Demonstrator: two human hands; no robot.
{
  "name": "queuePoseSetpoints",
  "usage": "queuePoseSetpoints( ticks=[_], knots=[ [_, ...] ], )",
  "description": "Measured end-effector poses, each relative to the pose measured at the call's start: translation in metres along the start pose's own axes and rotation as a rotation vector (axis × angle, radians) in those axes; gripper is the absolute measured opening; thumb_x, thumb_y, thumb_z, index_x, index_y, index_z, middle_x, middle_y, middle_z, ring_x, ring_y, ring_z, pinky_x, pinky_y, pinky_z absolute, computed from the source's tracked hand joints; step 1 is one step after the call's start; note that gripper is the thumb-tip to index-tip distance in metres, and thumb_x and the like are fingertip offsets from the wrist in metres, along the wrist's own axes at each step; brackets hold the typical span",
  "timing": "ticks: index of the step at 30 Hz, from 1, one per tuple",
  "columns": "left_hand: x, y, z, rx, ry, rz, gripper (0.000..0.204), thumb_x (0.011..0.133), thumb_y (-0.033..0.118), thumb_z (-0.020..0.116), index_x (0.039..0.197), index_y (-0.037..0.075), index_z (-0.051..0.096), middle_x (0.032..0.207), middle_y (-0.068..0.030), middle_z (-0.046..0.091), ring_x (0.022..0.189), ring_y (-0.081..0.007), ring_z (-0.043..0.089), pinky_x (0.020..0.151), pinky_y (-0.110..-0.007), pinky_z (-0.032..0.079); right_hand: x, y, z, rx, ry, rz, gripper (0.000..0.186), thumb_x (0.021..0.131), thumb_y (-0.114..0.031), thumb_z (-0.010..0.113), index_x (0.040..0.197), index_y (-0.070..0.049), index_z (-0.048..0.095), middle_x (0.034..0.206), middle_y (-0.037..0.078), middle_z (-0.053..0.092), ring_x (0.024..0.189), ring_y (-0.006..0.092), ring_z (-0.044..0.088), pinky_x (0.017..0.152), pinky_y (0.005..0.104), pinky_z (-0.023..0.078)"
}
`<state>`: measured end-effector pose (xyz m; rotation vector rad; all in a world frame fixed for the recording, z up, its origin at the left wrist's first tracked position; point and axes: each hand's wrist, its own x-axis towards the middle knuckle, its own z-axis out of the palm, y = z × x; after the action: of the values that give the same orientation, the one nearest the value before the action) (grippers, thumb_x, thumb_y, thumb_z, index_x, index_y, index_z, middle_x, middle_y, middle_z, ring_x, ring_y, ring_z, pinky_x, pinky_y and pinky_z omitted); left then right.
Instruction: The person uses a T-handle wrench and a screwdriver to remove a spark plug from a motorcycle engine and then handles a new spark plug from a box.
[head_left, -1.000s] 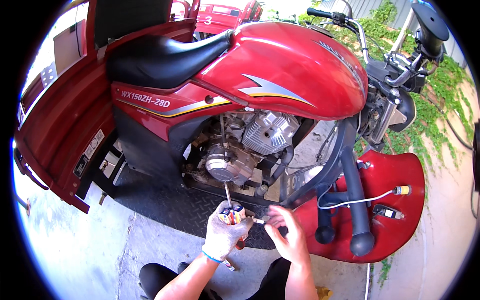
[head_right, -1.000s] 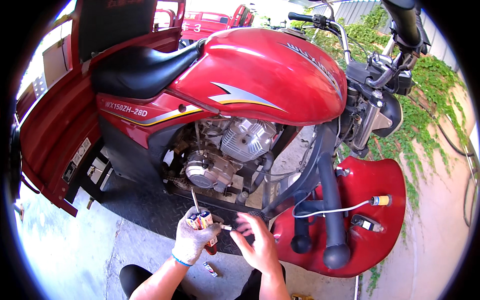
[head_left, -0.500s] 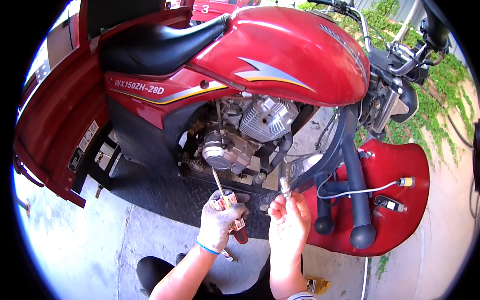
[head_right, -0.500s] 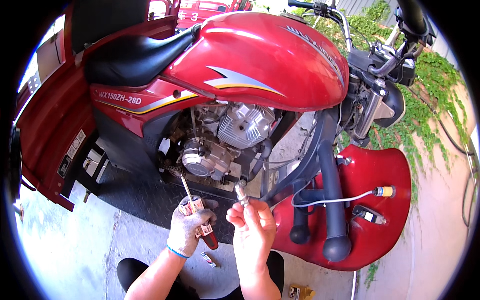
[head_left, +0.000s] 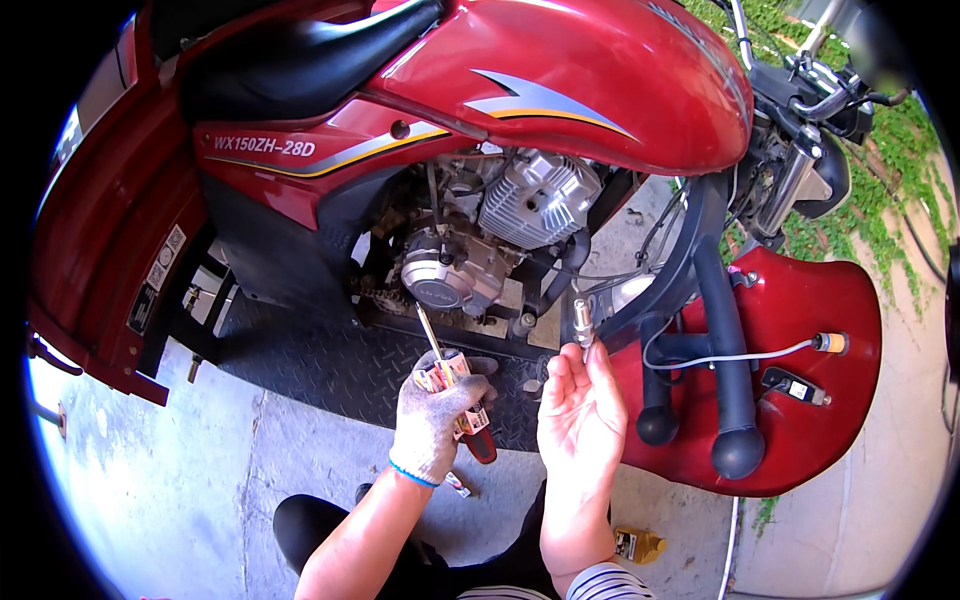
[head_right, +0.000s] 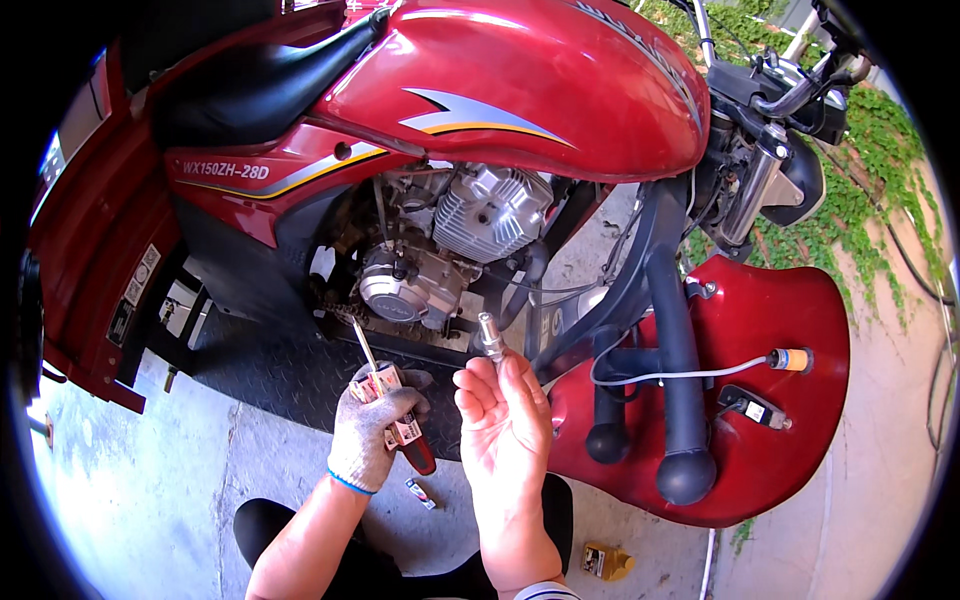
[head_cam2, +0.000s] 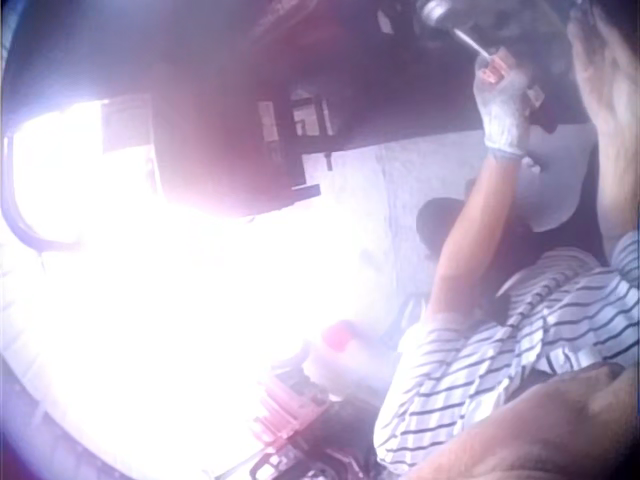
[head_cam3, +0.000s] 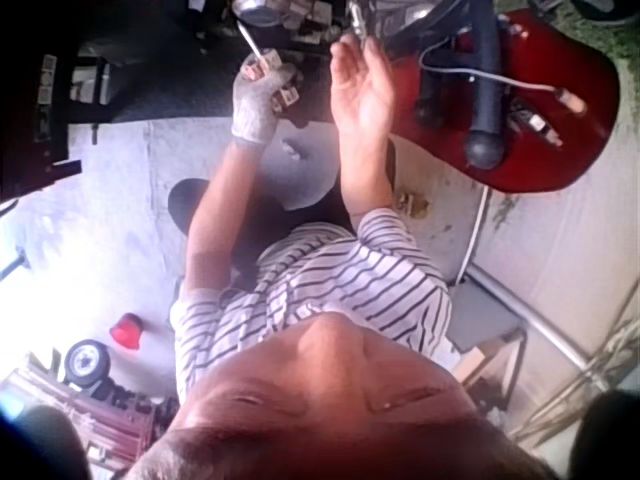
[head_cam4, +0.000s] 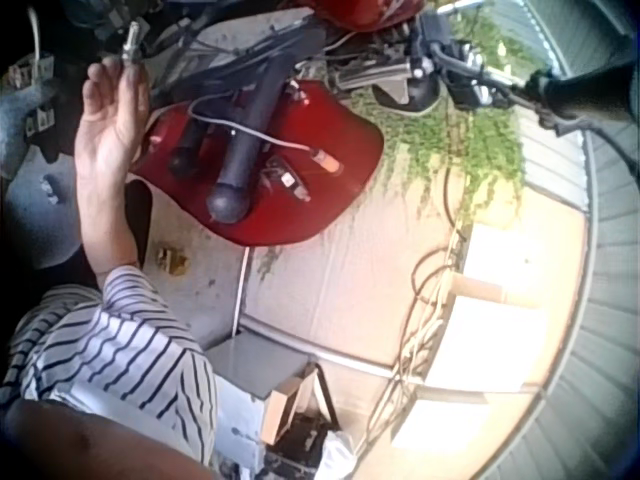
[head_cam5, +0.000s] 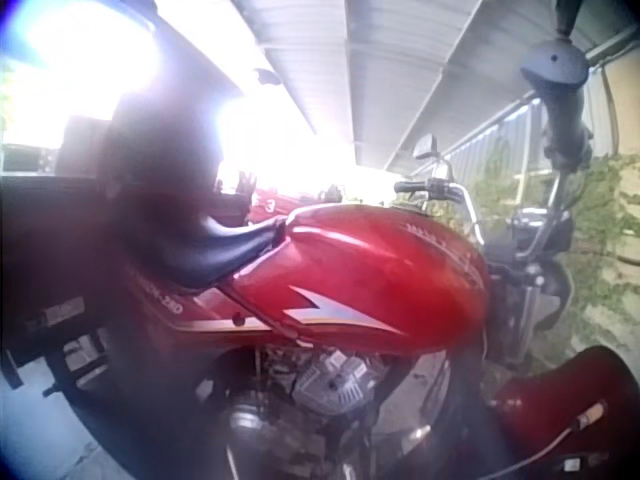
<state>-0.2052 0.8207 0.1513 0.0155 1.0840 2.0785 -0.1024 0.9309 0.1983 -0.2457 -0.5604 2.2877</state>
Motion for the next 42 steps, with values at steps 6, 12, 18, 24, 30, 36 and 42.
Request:
queuePoseSetpoints(
  ticks=[6,12,18,24,30,36,42],
  knots=[
    [-0.002,0.002,0.003,-0.012,0.001,-0.018,0.031,0.084,-0.003,0.07,0.113,0.003,0.058,0.105,-0.0152,0.073,0.08,-0.0207,0.07,0.073,-0.033,0.059,0.003,0.003,0.001,-0.027,0.016,-0.019,0.021,0.107,-0.015,0.059,0.121,0.0,0.065,0.107,0.02,0.076,0.1,0.0294,0.077,0.086,0.036,0.065],
    [0.004,0.0,-0.005,0.001,-0.025,-0.031,0.031,0.088,-0.001,0.071,0.115,0.002,0.057,0.108,-0.0134,0.074,0.083,-0.0186,0.071,0.075,-0.032,0.059,0.001,0.013,0.005,0.018,0.042,0.04,0.02,0.107,-0.014,0.059,0.122,-0.001,0.061,0.113,0.021,0.075,0.105,0.031,0.075,0.088,0.0357,0.065],
    [0.0,0.003,0.001,-0.009,0.005,-0.005,0.024,0.084,-0.001,0.07,0.107,0.001,0.064,0.095,-0.0101,0.07,0.08,-0.0186,0.069,0.074,-0.032,0.058,-0.002,0.016,0.005,0.027,0.009,0.051,0.021,0.107,-0.014,0.059,0.123,-0.002,0.06,0.112,0.022,0.074,0.106,0.0319,0.075,0.089,0.036,0.065],
    [0.005,0.002,-0.01,0.01,-0.057,-0.043,0.032,0.087,0.0,0.073,0.115,0.002,0.057,0.106,-0.014,0.074,0.082,-0.0187,0.07,0.075,-0.032,0.059,0.006,0.019,0.008,-0.099,-0.014,-0.016,0.019,0.107,-0.013,0.059,0.121,-0.001,0.061,0.111,0.021,0.075,0.101,0.0303,0.076,0.086,0.0365,0.065],
    [-0.004,0.001,0.0,0.0,-0.014,-0.051,0.034,0.087,-0.004,0.067,0.118,0.004,0.054,0.106,-0.017,0.071,0.079,-0.0215,0.069,0.072,-0.036,0.058,0.168,-0.003,-0.045,-1.29,0.018,-0.784,0.02,0.101,-0.009,0.07,0.117,0.003,0.069,0.09,0.004,0.071,0.079,0.0087,0.065,0.074,0.0247,0.054],
    [-0.002,0.0,-0.006,0.002,-0.02,-0.055,0.029,0.085,-0.004,0.068,0.111,0.003,0.057,0.104,-0.0151,0.072,0.078,-0.021,0.069,0.072,-0.036,0.059,0.252,-0.011,-0.043,-2.068,-0.119,-0.894,0.012,0.092,-0.009,0.069,0.102,-0.002,0.072,0.097,0.02,0.073,0.093,0.0412,0.071,0.082,0.0492,0.056],
    [-0.004,0.006,-0.007,-0.014,-0.019,-0.061,0.029,0.086,-0.004,0.068,0.111,0.003,0.057,0.104,-0.0153,0.072,0.079,-0.0205,0.069,0.073,-0.036,0.059,0.264,-0.004,-0.044,-2.258,-0.17,-0.855,0.014,0.091,-0.008,0.067,0.103,-0.001,0.071,0.098,0.021,0.073,0.096,0.0395,0.071,0.083,0.0495,0.056]
  ],
)
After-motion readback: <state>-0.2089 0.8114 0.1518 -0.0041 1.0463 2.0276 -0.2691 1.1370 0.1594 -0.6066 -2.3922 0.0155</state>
